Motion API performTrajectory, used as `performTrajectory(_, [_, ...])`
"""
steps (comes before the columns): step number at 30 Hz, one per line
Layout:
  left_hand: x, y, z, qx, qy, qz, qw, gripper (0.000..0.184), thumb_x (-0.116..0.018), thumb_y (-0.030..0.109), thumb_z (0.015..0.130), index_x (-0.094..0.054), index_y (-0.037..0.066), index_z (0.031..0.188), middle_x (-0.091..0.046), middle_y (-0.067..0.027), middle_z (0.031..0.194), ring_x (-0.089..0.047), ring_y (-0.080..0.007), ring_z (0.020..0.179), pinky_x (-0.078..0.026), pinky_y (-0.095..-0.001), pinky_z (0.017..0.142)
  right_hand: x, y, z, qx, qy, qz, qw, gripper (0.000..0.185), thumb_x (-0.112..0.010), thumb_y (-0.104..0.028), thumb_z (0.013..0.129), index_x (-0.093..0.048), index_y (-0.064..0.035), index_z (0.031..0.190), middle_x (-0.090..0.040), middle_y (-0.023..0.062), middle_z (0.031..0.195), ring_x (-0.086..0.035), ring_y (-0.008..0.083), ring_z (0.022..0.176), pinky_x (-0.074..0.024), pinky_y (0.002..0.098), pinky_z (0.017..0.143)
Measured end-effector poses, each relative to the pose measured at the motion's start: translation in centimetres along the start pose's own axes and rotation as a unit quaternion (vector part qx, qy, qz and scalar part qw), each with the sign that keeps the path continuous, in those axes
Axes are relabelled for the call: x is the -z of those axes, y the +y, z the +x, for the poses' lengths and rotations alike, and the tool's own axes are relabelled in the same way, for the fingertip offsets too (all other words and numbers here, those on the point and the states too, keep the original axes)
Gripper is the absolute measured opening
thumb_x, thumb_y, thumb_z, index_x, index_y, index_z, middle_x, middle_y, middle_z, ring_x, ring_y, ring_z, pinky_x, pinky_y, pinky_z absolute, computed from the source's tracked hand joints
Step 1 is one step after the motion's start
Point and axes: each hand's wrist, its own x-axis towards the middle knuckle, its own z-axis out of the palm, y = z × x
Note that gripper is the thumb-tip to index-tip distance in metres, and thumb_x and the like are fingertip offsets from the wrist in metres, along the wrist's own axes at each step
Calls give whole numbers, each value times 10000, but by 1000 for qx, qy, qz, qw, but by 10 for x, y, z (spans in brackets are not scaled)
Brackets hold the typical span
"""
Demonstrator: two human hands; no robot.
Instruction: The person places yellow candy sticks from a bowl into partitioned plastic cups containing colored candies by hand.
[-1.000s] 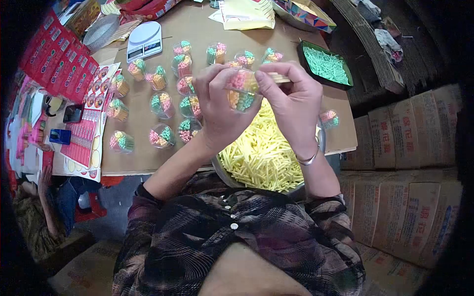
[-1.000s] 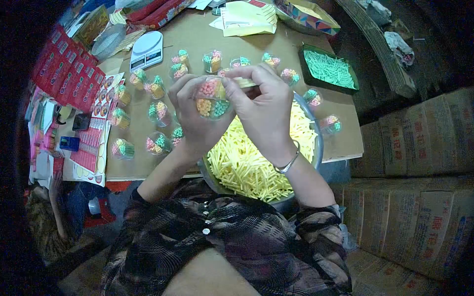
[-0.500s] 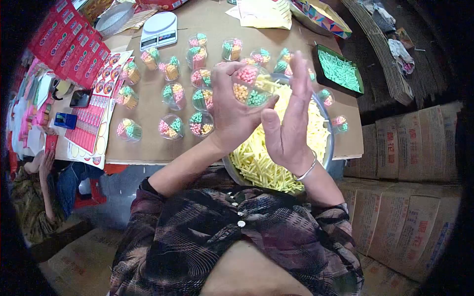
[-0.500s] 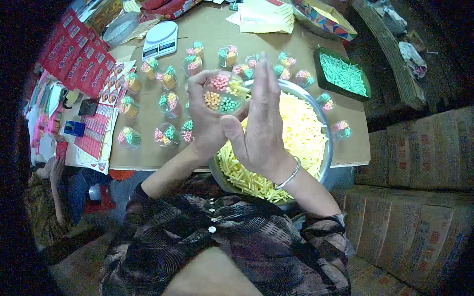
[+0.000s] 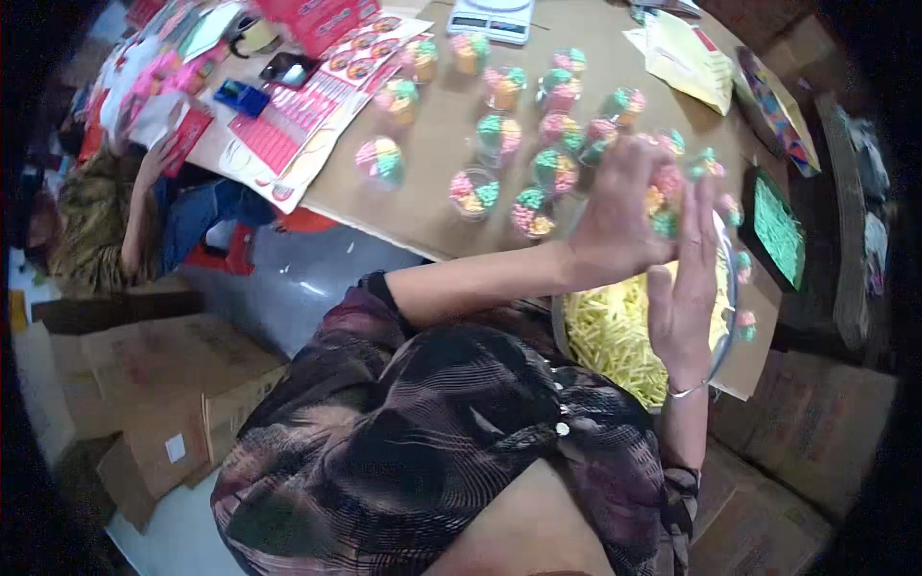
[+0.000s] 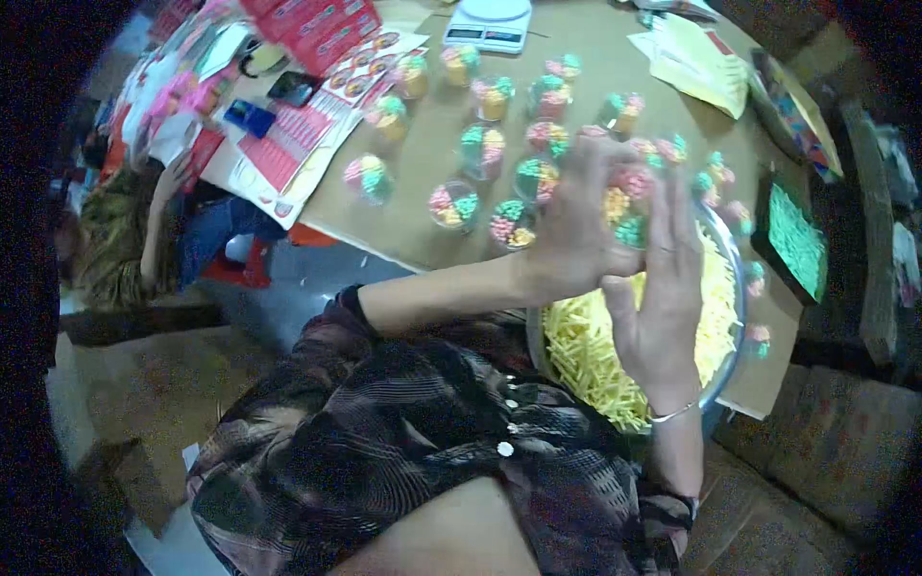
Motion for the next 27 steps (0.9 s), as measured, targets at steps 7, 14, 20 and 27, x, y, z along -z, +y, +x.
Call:
performTrajectory(7, [90, -40, 32, 177, 35, -9, 984, 653, -835, 234, 611, -482, 0, 1108, -524, -118, 988, -565, -233, 842, -500, -349, 732, 34, 33, -14, -121, 98, 38, 987, 435, -371, -282, 997, -478, -26, 1332, -439, 154, 1416, -415, 303, 1303, -332, 403, 1069])
performTrajectory(14, [204, -123, 38, 220, -52, 404, 886, 572, -827, 243, 556, -552, -28, 978, -563, -158, 914, -582, -289, 781, -508, -365, 736, 41, 70, -40, -240, 69, 144, 958, 304, -476, -141, 964, -572, 3, 1214, -513, 132, 1333, -493, 251, 1211, -381, 330, 1010])
performTrajectory(20, [196, -151, 19, 218, -135, 395, 882, 523, -802, 253, 596, -576, -26, 977, -558, -197, 981, -551, -330, 899, -481, -406, 788, 35, 77, -52, -248, 53, 158, 954, 278, -528, -120, 944, -584, 1, 1189, -523, 119, 1301, -502, 221, 1177, -402, 308, 972])
performTrajectory(27, [175, -146, 25, 170, -131, 604, 768, 698, -816, 340, 621, -532, -35, 1136, -437, -266, 1246, -443, -442, 1122, -447, -517, 867, 37, 83, -59, -259, 37, 133, 956, 263, -560, -126, 934, -590, 0, 1163, -514, 116, 1306, -502, 214, 1167, -424, 301, 935])
